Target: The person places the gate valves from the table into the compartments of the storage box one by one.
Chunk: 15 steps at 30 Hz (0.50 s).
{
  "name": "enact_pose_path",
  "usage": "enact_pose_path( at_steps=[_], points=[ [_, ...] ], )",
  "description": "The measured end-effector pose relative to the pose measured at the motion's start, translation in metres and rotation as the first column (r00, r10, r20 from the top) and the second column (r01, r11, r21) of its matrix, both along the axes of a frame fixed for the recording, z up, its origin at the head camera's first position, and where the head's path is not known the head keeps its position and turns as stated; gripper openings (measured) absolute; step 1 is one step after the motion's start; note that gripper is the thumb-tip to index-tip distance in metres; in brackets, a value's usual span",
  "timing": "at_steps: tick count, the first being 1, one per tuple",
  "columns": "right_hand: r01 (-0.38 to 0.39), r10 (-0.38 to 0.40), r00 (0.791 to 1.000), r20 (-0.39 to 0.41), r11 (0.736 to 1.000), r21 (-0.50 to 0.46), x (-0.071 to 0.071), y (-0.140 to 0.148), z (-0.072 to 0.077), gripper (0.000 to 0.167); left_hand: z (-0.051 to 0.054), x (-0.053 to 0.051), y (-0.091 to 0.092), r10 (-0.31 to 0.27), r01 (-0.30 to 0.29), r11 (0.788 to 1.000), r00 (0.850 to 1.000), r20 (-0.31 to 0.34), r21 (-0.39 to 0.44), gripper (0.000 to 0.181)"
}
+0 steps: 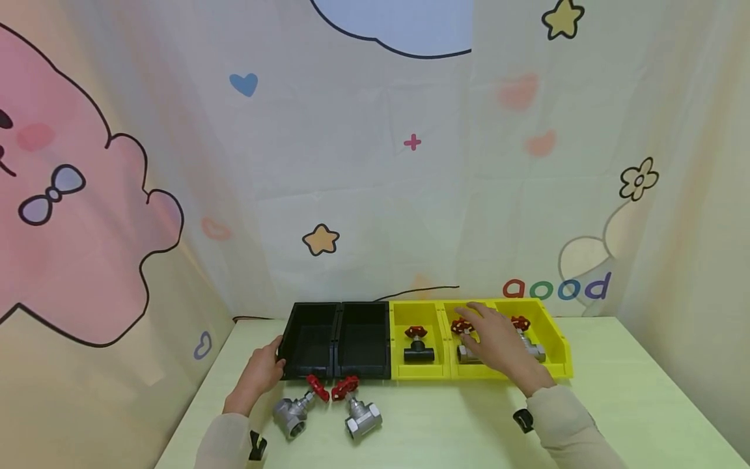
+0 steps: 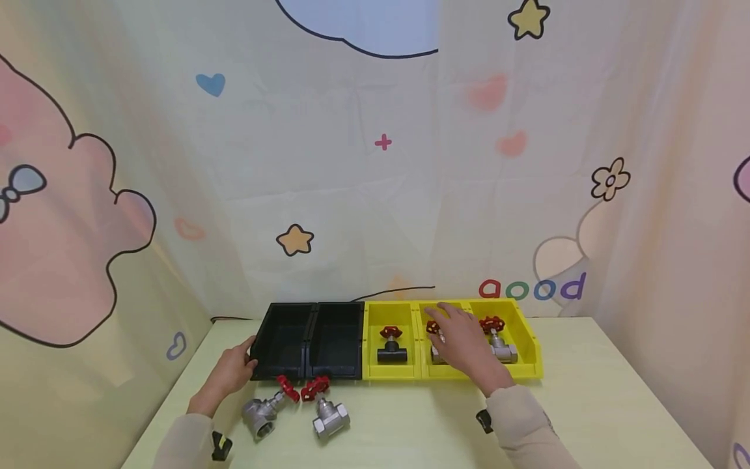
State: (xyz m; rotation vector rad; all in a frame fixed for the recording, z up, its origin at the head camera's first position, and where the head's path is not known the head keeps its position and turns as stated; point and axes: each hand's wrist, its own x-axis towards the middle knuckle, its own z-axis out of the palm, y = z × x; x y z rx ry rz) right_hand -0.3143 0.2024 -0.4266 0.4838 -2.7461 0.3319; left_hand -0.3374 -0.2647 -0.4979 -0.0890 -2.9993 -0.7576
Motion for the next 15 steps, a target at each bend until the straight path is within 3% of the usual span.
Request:
enact_pose_path(
  at_steps=[10, 15],
  points=[
    [0.074, -0.072, 0.997, 0.042, 0.996, -0.04, 0.001, 0.038, 0.0, 0.056, -0.002, -0.002, -0.002, -0.013, 0.013, 1.0, 0.999, -0.033, -0.019, 0.061],
    [0.101, -0.099, 0.995, 0.028, 0.992, -0.072, 0.003, 0.059, -0.002, 0.055, -0.002, -0.001, -0.001, -0.007, 0.007, 1.0, 1.0, -0.019, -0.01, 0.062]
  ],
)
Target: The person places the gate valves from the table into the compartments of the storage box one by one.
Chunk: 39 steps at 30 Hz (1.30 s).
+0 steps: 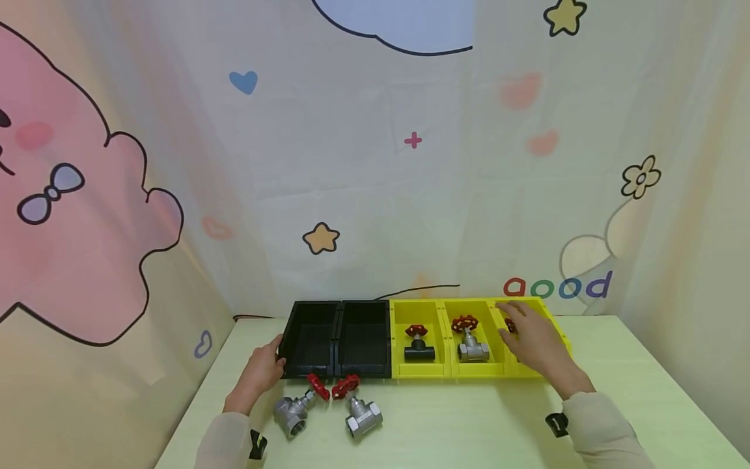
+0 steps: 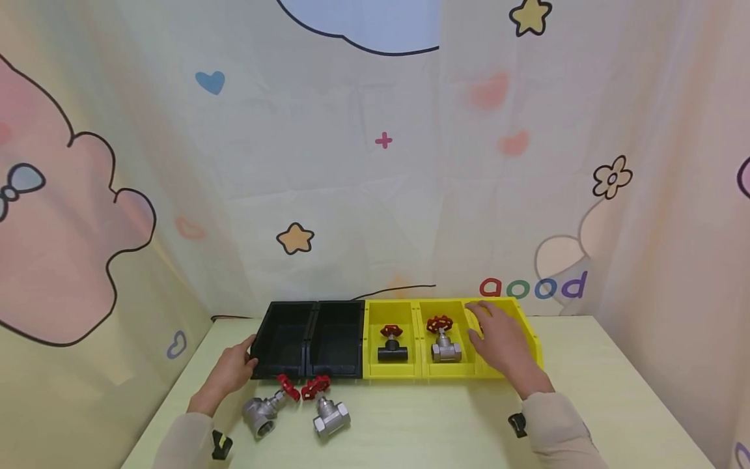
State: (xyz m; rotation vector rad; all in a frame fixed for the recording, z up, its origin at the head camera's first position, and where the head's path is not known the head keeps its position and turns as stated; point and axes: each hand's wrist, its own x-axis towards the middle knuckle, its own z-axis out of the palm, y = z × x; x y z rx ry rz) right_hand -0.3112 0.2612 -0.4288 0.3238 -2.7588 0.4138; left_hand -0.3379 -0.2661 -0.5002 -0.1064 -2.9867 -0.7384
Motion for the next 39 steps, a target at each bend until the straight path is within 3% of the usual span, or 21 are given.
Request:
enact_pose_path(
  at_steps=[12, 24, 32, 39],
  points=[
    [0.116, -0.115, 0.993, 0.016, 0.992, -0.057, 0.005, 0.041, -0.014, 0.056, -0.001, 0.002, 0.001, 0.008, -0.008, 1.0, 1.0, 0.002, 0.001, 0.061],
    [0.223, -0.213, 0.974, 0.082, 0.964, -0.147, -0.003, 0.077, -0.051, 0.058, -0.001, 0.002, 0.0, -0.001, 0.001, 1.0, 1.0, -0.01, -0.002, 0.061],
    [0.245, -0.23, 0.967, 0.109, 0.955, -0.167, -0.007, 0.09, -0.068, 0.059, 0.0, 0.0, 0.0, 0.009, -0.009, 1.0, 1.0, 0.005, 0.006, 0.062],
    [0.271, -0.241, 0.956, 0.167, 0.943, -0.191, -0.006, 0.094, -0.069, 0.06, -0.001, 0.0, 0.0, 0.006, -0.006, 1.0, 1.0, 0.0, 0.004, 0.062]
  ],
)
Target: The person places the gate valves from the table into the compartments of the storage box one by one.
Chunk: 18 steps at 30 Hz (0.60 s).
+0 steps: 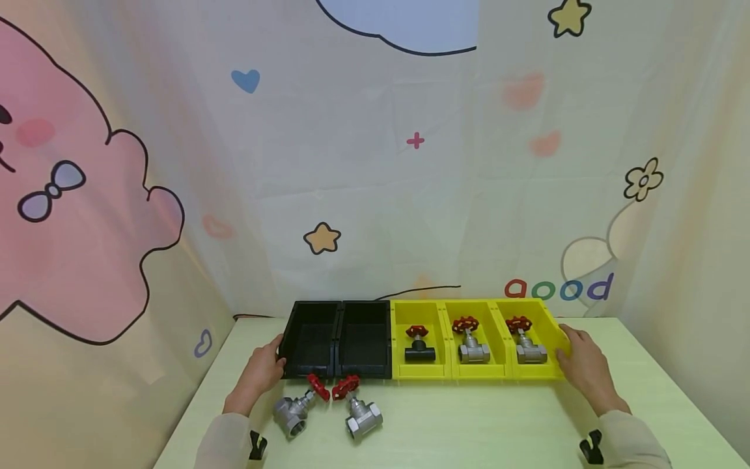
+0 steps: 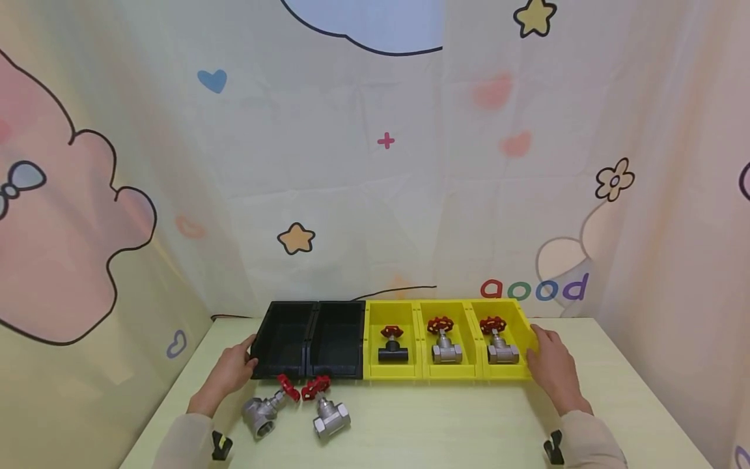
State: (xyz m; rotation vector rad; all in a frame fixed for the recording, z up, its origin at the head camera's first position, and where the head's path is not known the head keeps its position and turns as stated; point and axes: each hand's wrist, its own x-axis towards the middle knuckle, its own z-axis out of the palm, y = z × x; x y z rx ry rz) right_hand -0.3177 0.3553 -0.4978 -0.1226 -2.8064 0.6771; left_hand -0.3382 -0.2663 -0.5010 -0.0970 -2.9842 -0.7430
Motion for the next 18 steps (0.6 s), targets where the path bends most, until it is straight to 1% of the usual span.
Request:
enact_pose_path(
  at_steps=[5, 11, 18],
  points=[
    [-0.005, 0.005, 1.0, 0.02, 1.0, 0.002, -0.0019, 0.0026, 0.0006, 0.058, -0.0016, -0.0006, -0.0006, 0.003, -0.003, 1.0, 1.0, -0.011, -0.011, 0.061],
    [-0.018, 0.018, 0.999, 0.034, 1.0, -0.005, -0.0045, 0.0054, -0.0028, 0.057, -0.0007, 0.0003, -0.0002, 0.003, -0.003, 1.0, 1.0, -0.015, -0.007, 0.061],
    [-0.005, 0.005, 1.0, 0.016, 1.0, 0.022, -0.0047, 0.0059, -0.0063, 0.057, 0.0, 0.0013, 0.0003, 0.007, -0.008, 1.0, 1.0, -0.016, -0.021, 0.061]
  ],
)
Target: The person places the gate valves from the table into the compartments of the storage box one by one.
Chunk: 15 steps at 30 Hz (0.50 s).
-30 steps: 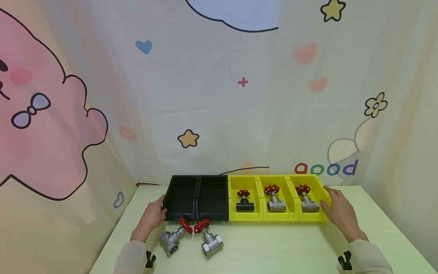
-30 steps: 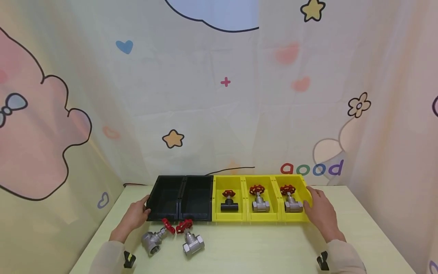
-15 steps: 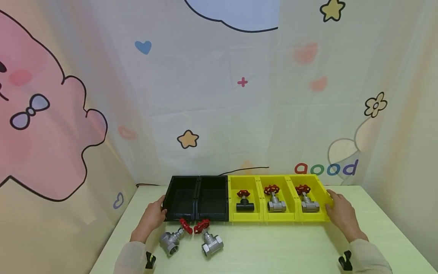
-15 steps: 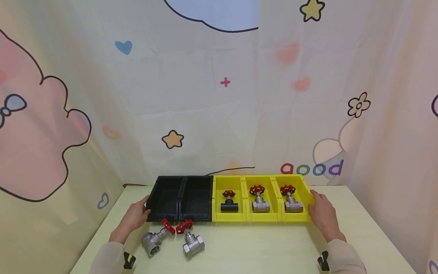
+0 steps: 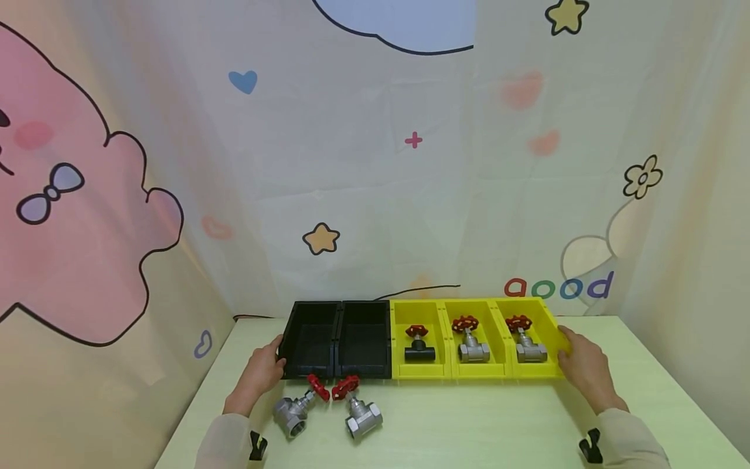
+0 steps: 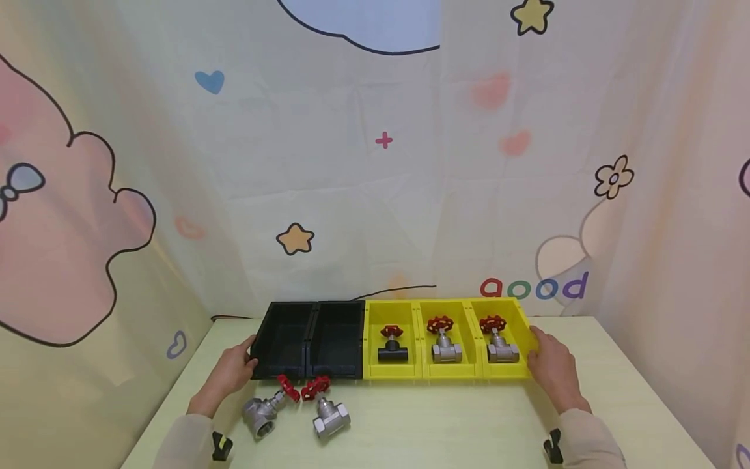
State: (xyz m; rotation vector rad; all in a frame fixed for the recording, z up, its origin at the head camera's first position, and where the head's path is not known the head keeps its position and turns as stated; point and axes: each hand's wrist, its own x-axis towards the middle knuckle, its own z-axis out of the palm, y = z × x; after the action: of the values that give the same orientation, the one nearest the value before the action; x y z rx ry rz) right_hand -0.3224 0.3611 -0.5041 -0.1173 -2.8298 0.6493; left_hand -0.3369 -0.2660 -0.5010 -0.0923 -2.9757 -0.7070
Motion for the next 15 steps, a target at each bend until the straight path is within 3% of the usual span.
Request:
enact_pose_path(
  at_steps=[6, 15],
  points=[
    [-0.001, 0.001, 1.0, 0.007, 1.0, 0.01, 0.0005, -0.0007, 0.0007, 0.057, 0.0006, -0.0002, -0.0003, 0.002, -0.003, 1.0, 1.0, 0.021, 0.021, 0.061],
    [-0.02, 0.019, 0.999, 0.043, 1.0, 0.024, 0.0025, -0.0001, 0.0035, 0.06, 0.0009, 0.0009, 0.0006, -0.005, 0.005, 1.0, 1.0, 0.0, 0.002, 0.061]
  ],
)
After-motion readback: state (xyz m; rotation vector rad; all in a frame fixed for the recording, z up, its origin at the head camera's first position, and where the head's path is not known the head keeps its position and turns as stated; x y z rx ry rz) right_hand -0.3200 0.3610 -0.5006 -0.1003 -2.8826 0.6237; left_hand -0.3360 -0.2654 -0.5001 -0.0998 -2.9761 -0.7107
